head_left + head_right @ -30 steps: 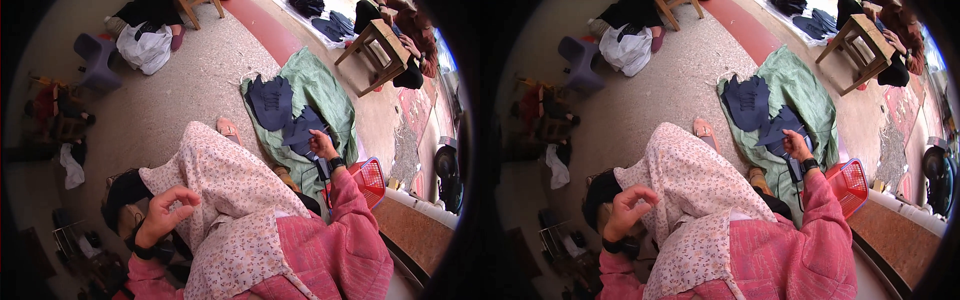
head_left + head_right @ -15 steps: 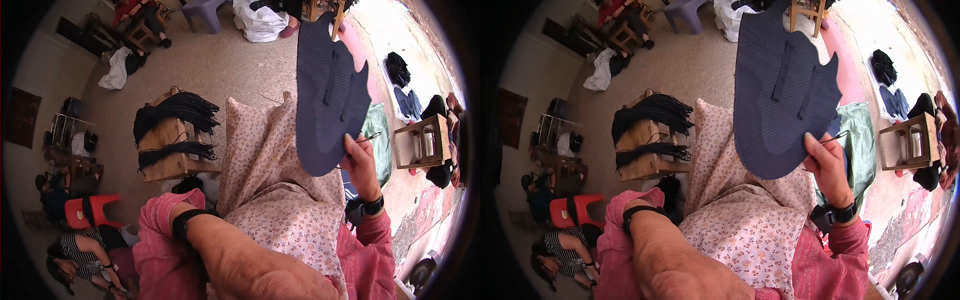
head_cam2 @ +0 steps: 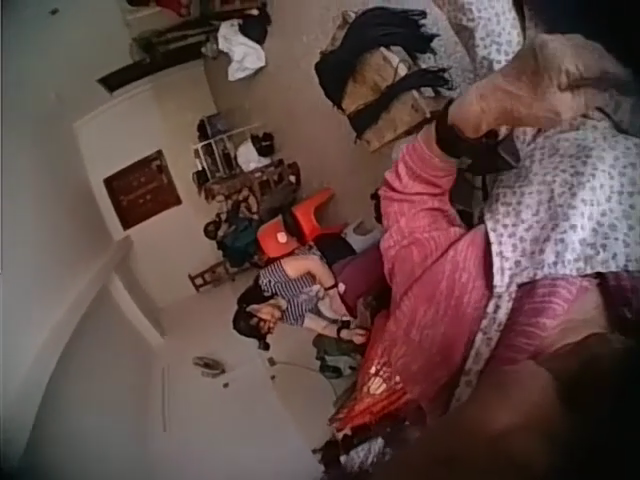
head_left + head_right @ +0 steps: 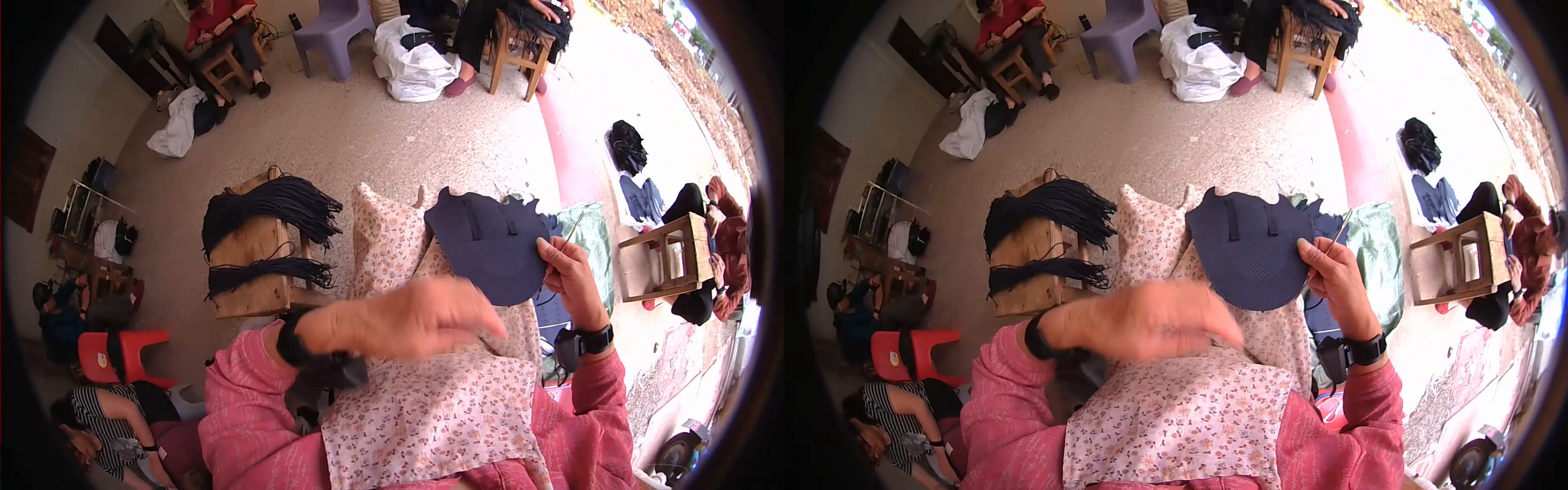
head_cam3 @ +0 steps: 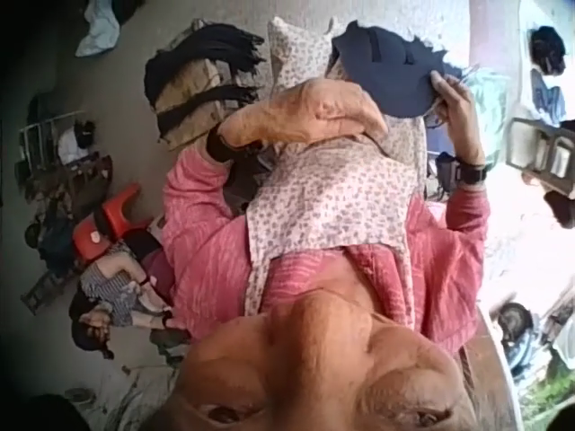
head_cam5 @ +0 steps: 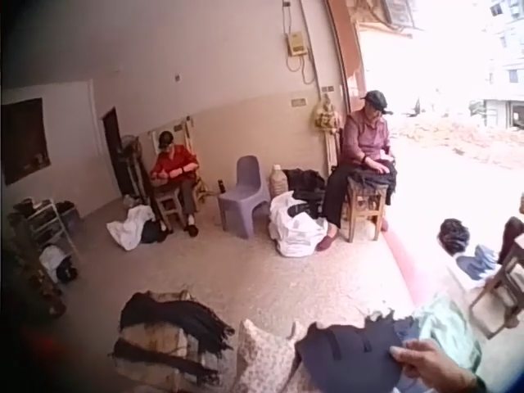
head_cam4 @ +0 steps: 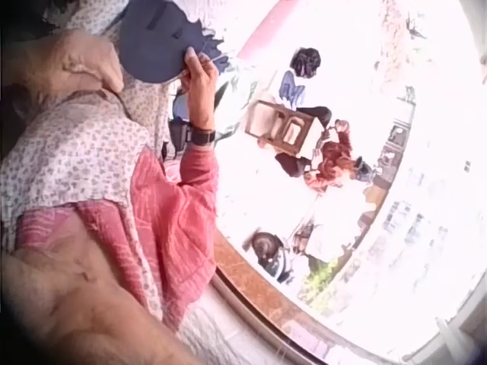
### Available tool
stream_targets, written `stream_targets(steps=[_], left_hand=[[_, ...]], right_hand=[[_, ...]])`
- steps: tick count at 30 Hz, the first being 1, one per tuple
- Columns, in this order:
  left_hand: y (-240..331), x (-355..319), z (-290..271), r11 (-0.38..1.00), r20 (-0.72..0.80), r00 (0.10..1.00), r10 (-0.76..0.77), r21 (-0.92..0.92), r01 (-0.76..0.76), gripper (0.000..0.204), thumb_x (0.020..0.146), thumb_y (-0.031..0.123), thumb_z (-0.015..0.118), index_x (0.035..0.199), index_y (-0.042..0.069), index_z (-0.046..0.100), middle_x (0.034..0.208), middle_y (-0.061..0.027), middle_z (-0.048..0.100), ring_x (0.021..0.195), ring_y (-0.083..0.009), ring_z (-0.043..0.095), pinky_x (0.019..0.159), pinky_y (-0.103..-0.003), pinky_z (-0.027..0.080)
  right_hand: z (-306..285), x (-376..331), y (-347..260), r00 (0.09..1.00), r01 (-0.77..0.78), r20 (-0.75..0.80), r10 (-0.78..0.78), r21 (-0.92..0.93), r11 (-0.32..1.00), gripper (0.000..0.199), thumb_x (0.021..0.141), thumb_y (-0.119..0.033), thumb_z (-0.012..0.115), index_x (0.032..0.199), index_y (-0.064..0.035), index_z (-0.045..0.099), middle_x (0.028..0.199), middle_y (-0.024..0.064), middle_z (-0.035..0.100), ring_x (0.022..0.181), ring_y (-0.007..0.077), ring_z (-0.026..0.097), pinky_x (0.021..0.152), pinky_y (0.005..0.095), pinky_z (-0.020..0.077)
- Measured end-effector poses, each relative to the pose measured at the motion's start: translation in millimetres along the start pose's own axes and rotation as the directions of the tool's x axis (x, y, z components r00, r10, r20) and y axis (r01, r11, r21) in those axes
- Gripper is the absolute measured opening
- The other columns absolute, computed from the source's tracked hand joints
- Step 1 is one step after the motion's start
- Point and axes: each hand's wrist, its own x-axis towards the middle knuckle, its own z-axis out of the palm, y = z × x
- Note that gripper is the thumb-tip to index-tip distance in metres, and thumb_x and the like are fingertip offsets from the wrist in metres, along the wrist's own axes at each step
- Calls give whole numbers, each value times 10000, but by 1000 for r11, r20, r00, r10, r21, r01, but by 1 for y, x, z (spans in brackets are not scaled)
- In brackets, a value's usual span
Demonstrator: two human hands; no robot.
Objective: Hand-stitching and threading decorative laces onto shoe upper components.
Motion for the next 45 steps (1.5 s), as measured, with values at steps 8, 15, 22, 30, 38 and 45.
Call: stream_targets(steps=[8, 15, 22, 30, 38, 45], left_hand=[[-161, -65, -52, 752, -631, 769, -103, 457, 476, 447, 769, 344, 760, 1108, 78, 641, 1133, -126, 608, 1121, -297, 544, 950, -378, 427], [-140, -77, -100, 762, -921, 340, 191, 358, 540, 129, 783, 148, 731, 764, 55, 642, 772, -87, 631, 790, -292, 606, 752, -385, 457], [-100, -88, -76, 599, -790, 515, 334, 599, 531, 317, 929, 339, 609, 1025, 50, 697, 1094, -122, 624, 1096, -285, 530, 937, -378, 400], [-47, -56, -20, 917, -825, 561, -60, 176, 357, 623, 1001, 562, 364, 979, -13, 604, 890, -49, 597, 865, -165, 516, 828, -326, 407], [-19, -4, -40, 967, -802, 549, -233, -129, 222, 435, 953, 439, 589, 977, 5, 611, 828, -24, 592, 721, -118, 502, 645, -304, 440], [-38, -1, -23, 677, -604, 500, -621, -734, -45, 351, 934, 235, 648, 1142, -45, 613, 1114, -106, 665, 978, -192, 653, 862, -324, 525]], right_hand=[[14, -26, 5, 998, -52, -57, 41, -205, 977, 238, 964, -255, 613, 809, -102, 519, 596, -93, 395, 418, -17, 268, 386, 183, 160], [42, -59, -21, 999, 29, -14, -33, -242, 970, 196, 959, -256, 623, 898, -70, 606, 648, -93, 446, 474, -25, 314, 423, 173, 198], [69, -107, -45, 981, 176, -2, -191, -378, 909, 266, 948, -249, 645, 744, -123, 531, 625, -116, 390, 520, -19, 307, 462, 180, 203], [57, -75, -18, 994, 97, 77, -74, -362, 927, 254, 954, -291, 634, 803, -89, 610, 665, -111, 446, 560, -16, 347, 488, 174, 250], [49, -50, -28, 971, 222, 145, -189, -266, 938, 267, 959, -313, 623, 825, -83, 613, 629, -115, 401, 518, -16, 310, 454, 177, 207], [-12, -39, -6, 969, 223, 9, -245, -445, 867, 368, 999, -306, 492, 822, -16, 634, 668, -36, 492, 529, 21, 359, 466, 205, 252]])
